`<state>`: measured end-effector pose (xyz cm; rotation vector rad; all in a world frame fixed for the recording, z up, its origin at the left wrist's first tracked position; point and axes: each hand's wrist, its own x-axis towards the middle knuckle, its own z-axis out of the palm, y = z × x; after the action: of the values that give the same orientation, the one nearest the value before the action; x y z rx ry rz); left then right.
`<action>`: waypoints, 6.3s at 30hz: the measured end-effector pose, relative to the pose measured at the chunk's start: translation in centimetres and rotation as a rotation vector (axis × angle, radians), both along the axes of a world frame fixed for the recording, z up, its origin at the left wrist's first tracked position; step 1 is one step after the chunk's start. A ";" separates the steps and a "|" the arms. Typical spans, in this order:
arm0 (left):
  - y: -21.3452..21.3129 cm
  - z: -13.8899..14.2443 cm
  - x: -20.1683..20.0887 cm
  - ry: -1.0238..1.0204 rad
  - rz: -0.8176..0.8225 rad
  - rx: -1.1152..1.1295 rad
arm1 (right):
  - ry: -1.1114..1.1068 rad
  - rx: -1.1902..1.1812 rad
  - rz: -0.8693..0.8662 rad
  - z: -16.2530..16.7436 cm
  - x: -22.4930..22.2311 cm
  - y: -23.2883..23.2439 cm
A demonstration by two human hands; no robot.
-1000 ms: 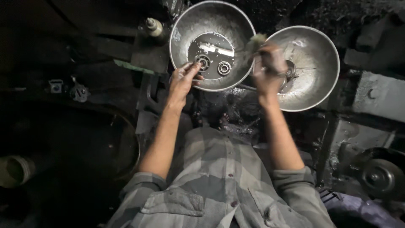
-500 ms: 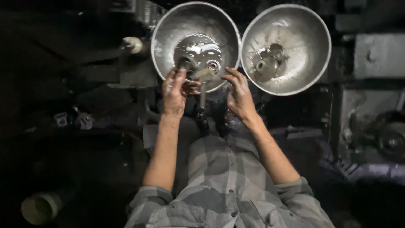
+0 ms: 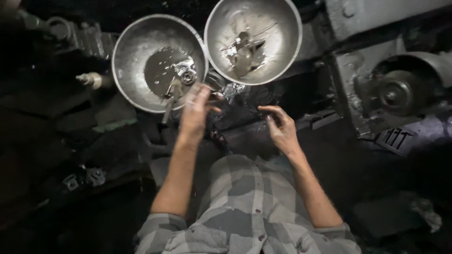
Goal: The person holds small metal components against a spinning bench grinder to grind their surfaces, then washes and scrubs the ground parts in metal bowls of water using a brush, handling and turning the parts one at a time before setting them in a bowl.
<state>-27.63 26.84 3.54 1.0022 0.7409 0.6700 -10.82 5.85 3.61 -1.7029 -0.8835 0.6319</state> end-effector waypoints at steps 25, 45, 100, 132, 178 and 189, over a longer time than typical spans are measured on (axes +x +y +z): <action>-36.9 1.1 26.2 0.106 -0.507 -0.330 | 0.842 0.475 -0.302 -4.6 19.0 -29.5; -28.1 -0.5 29.5 0.107 -0.682 -0.452 | 0.885 0.570 -0.617 -5.0 17.4 -21.9; -31.0 -7.2 30.2 -0.115 -0.628 -0.097 | 0.830 0.538 -0.722 -5.1 18.0 -22.6; -33.2 -8.3 30.5 -0.121 -0.399 0.188 | 0.875 0.629 -0.608 -4.6 19.7 -23.0; -32.5 -8.0 31.9 -0.274 -0.707 -0.372 | 0.188 0.242 -0.773 -1.6 18.2 -23.2; -30.3 -8.5 30.5 -0.166 -0.626 -0.327 | 0.181 0.130 -0.643 -5.2 18.8 -21.5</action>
<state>2.89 -3.42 -4.98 0.8010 0.3399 0.0783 7.99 -15.66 -1.60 -1.6550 -0.2111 0.2751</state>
